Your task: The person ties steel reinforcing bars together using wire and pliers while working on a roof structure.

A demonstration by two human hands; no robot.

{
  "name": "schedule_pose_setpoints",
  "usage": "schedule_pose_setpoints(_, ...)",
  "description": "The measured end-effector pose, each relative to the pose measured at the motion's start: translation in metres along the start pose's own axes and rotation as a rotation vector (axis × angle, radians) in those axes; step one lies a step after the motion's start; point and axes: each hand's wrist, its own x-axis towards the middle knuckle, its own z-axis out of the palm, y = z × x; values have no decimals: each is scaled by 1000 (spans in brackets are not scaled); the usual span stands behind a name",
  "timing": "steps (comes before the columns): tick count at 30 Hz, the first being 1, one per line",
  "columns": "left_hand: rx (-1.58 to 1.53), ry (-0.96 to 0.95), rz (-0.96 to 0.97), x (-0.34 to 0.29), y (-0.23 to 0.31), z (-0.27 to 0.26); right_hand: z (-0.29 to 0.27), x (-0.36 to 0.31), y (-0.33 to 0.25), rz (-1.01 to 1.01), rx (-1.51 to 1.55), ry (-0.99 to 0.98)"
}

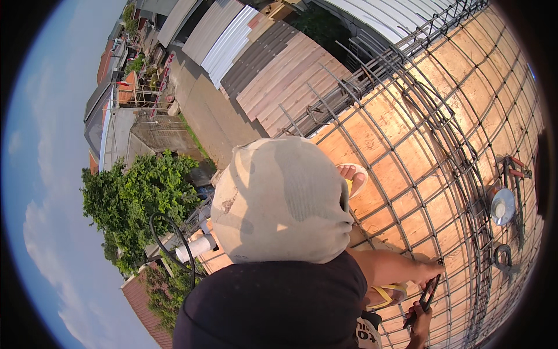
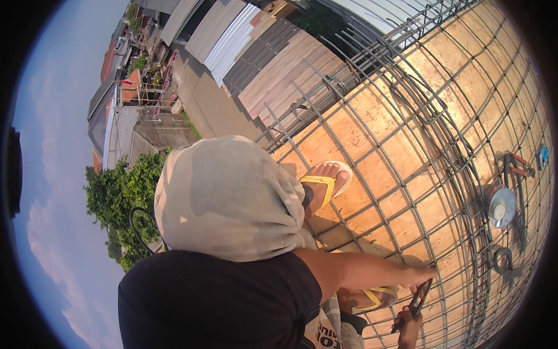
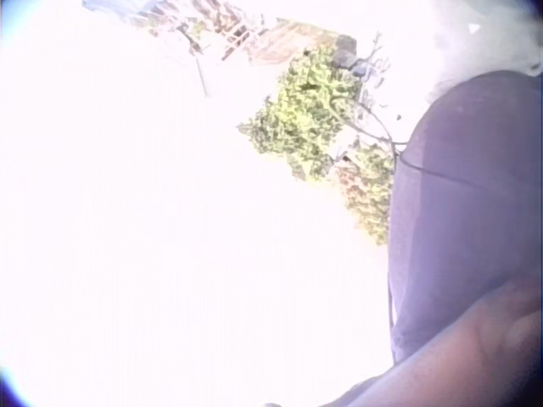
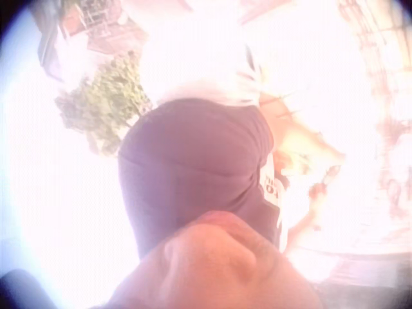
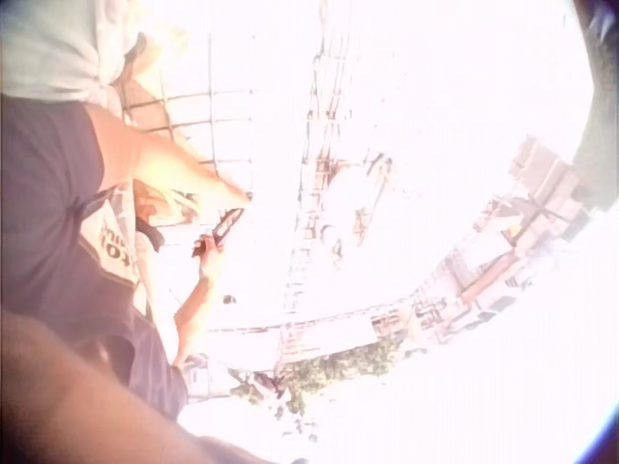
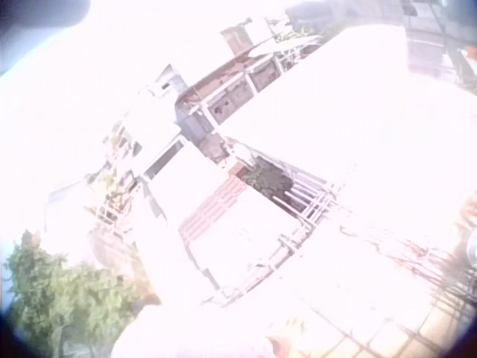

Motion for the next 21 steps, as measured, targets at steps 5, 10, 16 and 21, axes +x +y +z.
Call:
schedule_pose_setpoints(5,106,-55,-10,-12,16,5,27,-17,-5,16,282,76)
schedule_pose_setpoints(10,-114,-150,16,-11,7,1,17,-16,-12,-67,-48,83)
schedule_pose_setpoints(16,-220,-99,-47,2,-4,17,-10,-8,-7,-393,-764,385)
schedule_pose_setpoints(21,-101,-20,0,10,-7,14,-35,20,10,-353,-743,354)
